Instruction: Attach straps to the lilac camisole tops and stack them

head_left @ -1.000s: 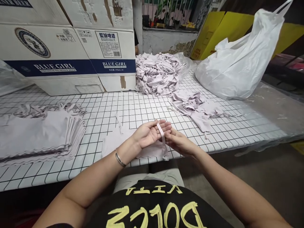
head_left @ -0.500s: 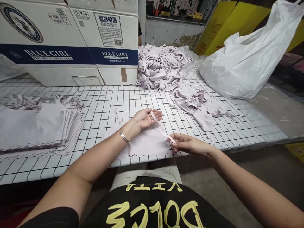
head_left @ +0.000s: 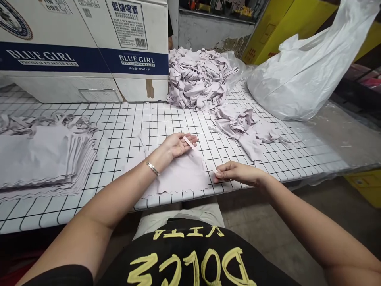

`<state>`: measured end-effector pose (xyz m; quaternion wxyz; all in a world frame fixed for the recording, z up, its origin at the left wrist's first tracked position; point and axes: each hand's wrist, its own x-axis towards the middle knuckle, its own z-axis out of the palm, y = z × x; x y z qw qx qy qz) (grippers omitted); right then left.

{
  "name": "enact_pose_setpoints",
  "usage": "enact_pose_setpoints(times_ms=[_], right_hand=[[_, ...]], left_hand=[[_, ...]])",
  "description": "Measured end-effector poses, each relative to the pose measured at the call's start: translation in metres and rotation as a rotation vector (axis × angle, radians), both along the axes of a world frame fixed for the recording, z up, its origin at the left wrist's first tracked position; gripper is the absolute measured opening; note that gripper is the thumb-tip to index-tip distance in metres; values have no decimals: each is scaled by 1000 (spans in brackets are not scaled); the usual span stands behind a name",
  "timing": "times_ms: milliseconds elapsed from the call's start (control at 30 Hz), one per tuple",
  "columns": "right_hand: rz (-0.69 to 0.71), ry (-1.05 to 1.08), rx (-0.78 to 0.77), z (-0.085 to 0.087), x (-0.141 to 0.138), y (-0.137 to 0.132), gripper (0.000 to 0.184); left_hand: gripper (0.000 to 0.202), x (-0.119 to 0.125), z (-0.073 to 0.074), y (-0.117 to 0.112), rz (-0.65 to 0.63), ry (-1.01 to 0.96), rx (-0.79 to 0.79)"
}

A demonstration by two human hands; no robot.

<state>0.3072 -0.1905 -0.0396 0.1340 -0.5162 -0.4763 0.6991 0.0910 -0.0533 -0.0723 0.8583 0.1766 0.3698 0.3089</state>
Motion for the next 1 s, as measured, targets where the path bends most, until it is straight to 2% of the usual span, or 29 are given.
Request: enact_pose_setpoints(times_ms=[67,133,200,267,333,367,467,567,700,833,900,1000], right_hand=[[-98,129,-123,-3,2,10,29],[-246,240,-172,-6,1,19,27],[-375,332,-162,-7,-5,28,23],[-464,404,-129,-6,-14,35,20],[-521,446,-101,-5,-26,41,19],[-542,453,-87,-5,-32,44,19],[-586,433,-29,-5,-49,50,22],[-590,412,40,-3,-59,54,23],[-598,397,98,0,-58,59,20],[-595,406,112,-1,-56,63,20],[-543,428,107,-3,-57,62,22],[-483,450,174,-5,-60,58,25]], left_hand=[[29,-3,2,1,-71,67,-12],[28,-10,5,-4,-199,243,68],[25,-20,9,-15,-263,537,333],[22,-30,15,-32,-177,813,733],[24,-35,21,-50,-26,921,1055],[23,-35,24,-58,6,898,1137],[17,-28,29,-74,-23,760,1146],[13,-20,31,-76,-8,704,1090],[15,-20,31,-75,24,642,1051],[17,-24,26,-77,27,577,916],[16,-26,23,-78,80,609,973],[13,-29,21,-80,176,729,1272]])
